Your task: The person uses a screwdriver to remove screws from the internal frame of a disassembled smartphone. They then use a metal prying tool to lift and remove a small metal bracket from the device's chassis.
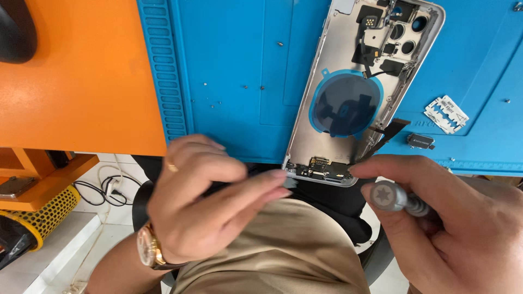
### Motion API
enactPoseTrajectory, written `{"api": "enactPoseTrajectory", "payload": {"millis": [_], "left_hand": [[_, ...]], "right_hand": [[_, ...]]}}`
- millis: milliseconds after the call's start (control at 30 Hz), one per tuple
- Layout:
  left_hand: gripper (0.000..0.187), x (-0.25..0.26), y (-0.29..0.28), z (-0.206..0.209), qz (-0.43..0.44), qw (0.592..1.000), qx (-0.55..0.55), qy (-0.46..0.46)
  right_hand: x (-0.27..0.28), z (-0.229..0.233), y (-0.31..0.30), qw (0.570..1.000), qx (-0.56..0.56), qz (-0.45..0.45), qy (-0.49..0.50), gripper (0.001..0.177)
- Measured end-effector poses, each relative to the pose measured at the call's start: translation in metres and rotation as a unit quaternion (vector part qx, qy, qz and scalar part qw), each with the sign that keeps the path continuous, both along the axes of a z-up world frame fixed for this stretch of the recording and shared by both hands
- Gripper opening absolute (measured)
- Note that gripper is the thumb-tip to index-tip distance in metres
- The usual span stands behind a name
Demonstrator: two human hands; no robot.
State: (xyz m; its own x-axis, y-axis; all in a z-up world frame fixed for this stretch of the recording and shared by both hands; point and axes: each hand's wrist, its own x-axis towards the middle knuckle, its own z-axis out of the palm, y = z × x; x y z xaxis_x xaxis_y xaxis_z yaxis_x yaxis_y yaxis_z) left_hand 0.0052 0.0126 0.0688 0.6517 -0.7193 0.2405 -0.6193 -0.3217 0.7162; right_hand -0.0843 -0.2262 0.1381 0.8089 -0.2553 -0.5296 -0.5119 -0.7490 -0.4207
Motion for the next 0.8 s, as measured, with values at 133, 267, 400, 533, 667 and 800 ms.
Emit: {"api": "enactPoseTrajectory", "payload": {"millis": [133,267,400,533,667,800], "left_hand": [[0.025,0.014,0.028,-0.003,0.032,0.994,0.052,-0.085],[0.019,0.011,0.033,-0.013,0.061,0.987,0.071,-0.133],[0.013,0.005,0.034,-0.018,0.117,0.978,0.095,-0.148],[0.018,0.003,0.037,-0.021,0.147,0.971,0.098,-0.160],[0.021,0.001,0.047,-0.022,0.166,0.971,0.091,-0.146],[0.022,0.001,0.058,-0.025,0.173,0.971,0.082,-0.141]], "right_hand": [[0.004,0.001,0.012,0.996,0.021,-0.071,-0.049,0.032],[0.013,0.001,0.025,0.990,0.041,-0.101,-0.086,0.037],[0.026,0.001,0.045,0.977,0.076,-0.148,-0.136,0.045],[0.034,0.000,0.062,0.959,0.104,-0.198,-0.176,0.054],[0.041,-0.027,0.056,0.955,0.120,-0.085,-0.259,0.049],[0.050,-0.026,0.063,0.959,0.105,-0.046,-0.260,0.041]]}}
